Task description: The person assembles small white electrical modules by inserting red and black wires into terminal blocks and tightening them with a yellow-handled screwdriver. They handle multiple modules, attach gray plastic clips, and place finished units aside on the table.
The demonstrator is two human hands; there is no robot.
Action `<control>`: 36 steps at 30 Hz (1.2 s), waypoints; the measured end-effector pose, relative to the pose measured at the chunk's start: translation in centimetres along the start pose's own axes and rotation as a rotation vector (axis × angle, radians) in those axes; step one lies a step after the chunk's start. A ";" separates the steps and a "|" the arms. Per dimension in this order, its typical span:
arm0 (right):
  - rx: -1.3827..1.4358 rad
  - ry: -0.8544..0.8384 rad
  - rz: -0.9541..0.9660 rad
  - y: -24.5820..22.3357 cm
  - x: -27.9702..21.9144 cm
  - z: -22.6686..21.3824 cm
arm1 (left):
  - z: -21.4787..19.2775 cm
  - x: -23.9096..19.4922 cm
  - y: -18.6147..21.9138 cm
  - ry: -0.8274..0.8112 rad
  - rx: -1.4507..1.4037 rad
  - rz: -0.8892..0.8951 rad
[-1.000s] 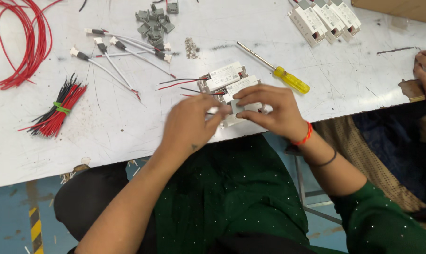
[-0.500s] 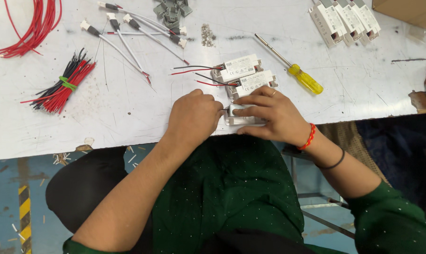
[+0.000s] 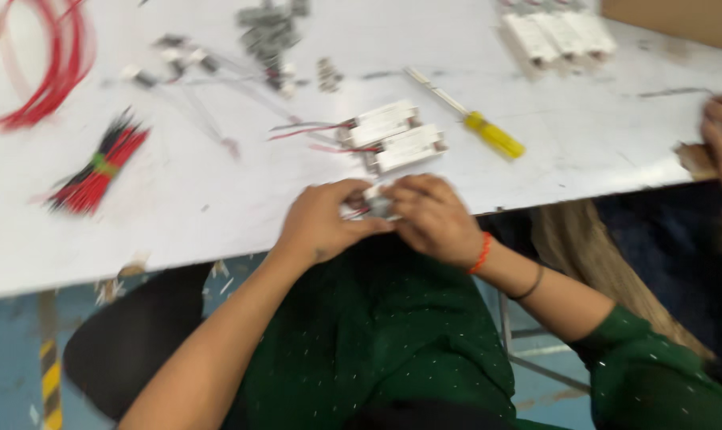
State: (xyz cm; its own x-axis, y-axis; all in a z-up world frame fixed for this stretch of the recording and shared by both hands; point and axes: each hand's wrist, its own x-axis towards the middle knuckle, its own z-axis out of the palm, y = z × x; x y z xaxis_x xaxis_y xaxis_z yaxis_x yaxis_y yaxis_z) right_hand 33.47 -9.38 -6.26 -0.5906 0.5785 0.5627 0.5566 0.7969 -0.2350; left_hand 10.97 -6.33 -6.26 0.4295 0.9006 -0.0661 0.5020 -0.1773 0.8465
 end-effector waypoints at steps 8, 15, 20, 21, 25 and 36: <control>0.063 -0.176 0.215 0.5 -0.4 -0.5 | 2.1 -1.4 -0.3 0.228 0.233 0.164; 0.020 -0.100 0.124 -0.4 -0.3 -1.0 | 2.7 -1.6 -1.3 0.290 0.214 0.296; 0.021 -0.017 0.104 -0.1 -0.2 -0.2 | 2.5 -1.4 -1.7 0.291 0.173 0.352; 0.025 0.000 0.097 0.0 -0.2 0.0 | 2.5 -1.4 -1.6 0.284 0.167 0.348; 0.122 -0.072 0.138 0.7 -1.7 -0.6 | 2.4 -1.7 0.6 0.288 0.198 0.389; -0.169 -0.117 0.637 19.8 -7.4 -11.9 | -1.1 2.3 1.7 0.496 0.791 0.602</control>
State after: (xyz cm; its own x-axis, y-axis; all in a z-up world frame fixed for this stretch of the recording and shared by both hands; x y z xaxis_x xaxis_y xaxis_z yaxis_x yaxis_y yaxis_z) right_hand 55.85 0.02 -5.64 -0.1706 0.9494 0.2635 0.8958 0.2609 -0.3599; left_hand 11.99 -4.10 -4.40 0.5052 0.6097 0.6108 0.7255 -0.6833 0.0819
